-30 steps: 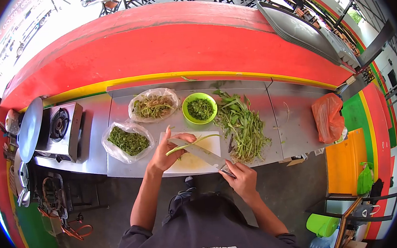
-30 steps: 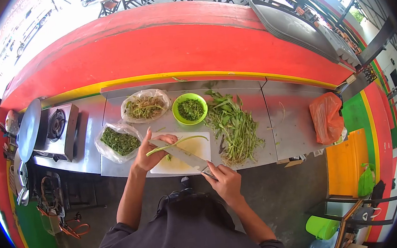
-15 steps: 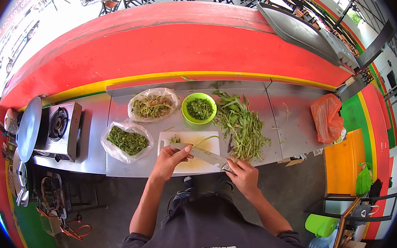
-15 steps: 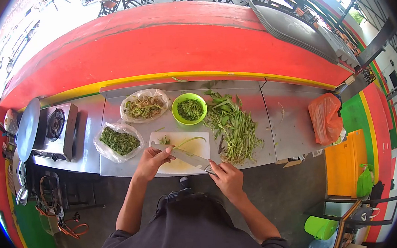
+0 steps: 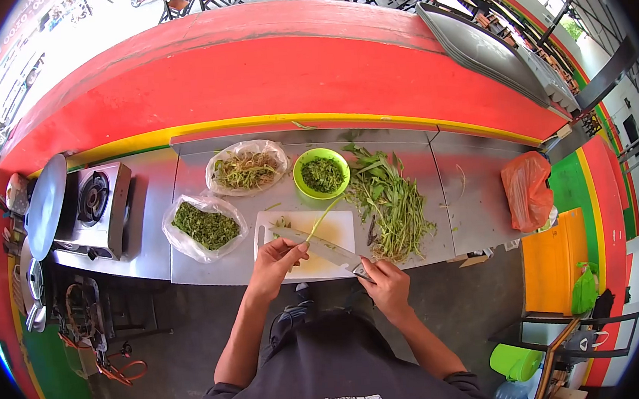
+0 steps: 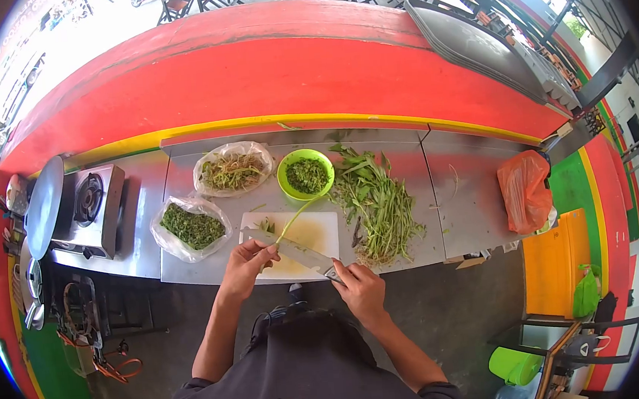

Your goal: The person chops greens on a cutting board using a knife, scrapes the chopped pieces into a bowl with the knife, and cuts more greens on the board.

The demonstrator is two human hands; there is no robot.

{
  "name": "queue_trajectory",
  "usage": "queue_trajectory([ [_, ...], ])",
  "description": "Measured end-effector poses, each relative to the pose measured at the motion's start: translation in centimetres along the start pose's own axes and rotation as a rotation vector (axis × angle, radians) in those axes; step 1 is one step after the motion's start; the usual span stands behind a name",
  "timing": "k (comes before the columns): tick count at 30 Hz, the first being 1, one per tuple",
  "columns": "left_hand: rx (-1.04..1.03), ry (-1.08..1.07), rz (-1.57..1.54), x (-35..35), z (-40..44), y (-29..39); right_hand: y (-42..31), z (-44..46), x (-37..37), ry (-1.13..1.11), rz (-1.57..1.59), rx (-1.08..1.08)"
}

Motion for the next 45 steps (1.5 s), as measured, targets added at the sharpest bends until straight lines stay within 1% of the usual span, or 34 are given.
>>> queue_trajectory([
  [3, 0.050, 0.051, 0.002, 0.3, 0.3, 0.4, -0.2, 0.2, -0.1, -0.014, 0.003, 0.020],
  [5, 0.063, 0.037, 0.191, -0.1, 0.4, 1.3, -0.6, 0.3, -0.1, -0.039, 0.010, 0.065],
  [9, -0.015, 0.077, 0.196, -0.2, 0.7, 0.8, -0.9, 0.6, -0.1, -0.049, 0.019, 0.080],
  [11, -0.078, 0.090, 0.113, -0.2, 0.8, 0.6, -1.0, 0.6, -0.1, -0.052, 0.013, 0.083],
  [15, -0.094, 0.066, 0.083, -0.6, 0.4, 0.7, -1.1, 0.4, -0.3, -0.052, 0.017, 0.079],
  [17, -0.073, 0.120, -0.027, -0.9, 0.1, 0.9, -1.2, 0.1, -0.5, -0.047, 0.009, 0.051],
  [18, -0.073, 0.121, -0.027, -0.6, 0.0, 0.7, -1.4, -0.1, -0.6, -0.049, 0.009, 0.052],
  [20, 0.006, 0.164, 0.041, 0.4, -0.1, -0.4, -1.4, -0.2, -0.7, -0.022, 0.015, 0.021],
  [23, -0.047, 0.200, -0.014, -0.2, -0.6, -0.2, -1.4, -0.5, -0.9, -0.014, 0.034, 0.009],
  [26, -0.071, 0.206, -0.086, -1.4, -1.1, 0.5, -1.4, -0.4, -1.0, -0.009, 0.057, -0.006],
  [31, -0.101, 0.168, -0.112, -0.2, -1.0, -1.1, -1.5, -0.2, -1.4, 0.018, 0.088, -0.022],
  [33, -0.123, 0.162, -0.135, -0.4, -1.2, -0.6, -1.6, -0.2, -1.4, 0.029, 0.099, -0.020],
  [36, -0.104, 0.158, -0.085, -1.2, -1.6, 0.9, -1.6, -0.1, -1.4, 0.026, 0.098, -0.015],
  [39, -0.072, 0.131, -0.016, -1.6, -1.2, 1.8, -1.6, 0.2, -1.1, 0.037, 0.093, 0.008],
  [41, 0.082, 0.137, -0.049, -0.9, -0.7, 1.2, -1.6, 0.4, -1.0, 0.043, 0.094, 0.035],
  [42, 0.082, 0.134, -0.048, -0.7, -0.5, 0.8, -1.5, 0.5, -0.9, 0.045, 0.092, 0.034],
  [44, -0.041, 0.122, 0.067, -0.1, 0.1, 0.7, -1.7, 0.5, -0.9, 0.028, 0.071, 0.064],
  [45, -0.041, 0.121, 0.068, 0.0, 0.2, 0.5, -1.7, 0.5, -0.9, 0.029, 0.070, 0.063],
])
Point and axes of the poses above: each hand's wrist, its own z-axis towards the middle knuckle, its own x-axis out of the back of the hand, y = z × x, the point moved 6 cm from there along z, towards the middle knuckle, and after that the axes turned 9 degrees about -z, right-handed, at the moved point
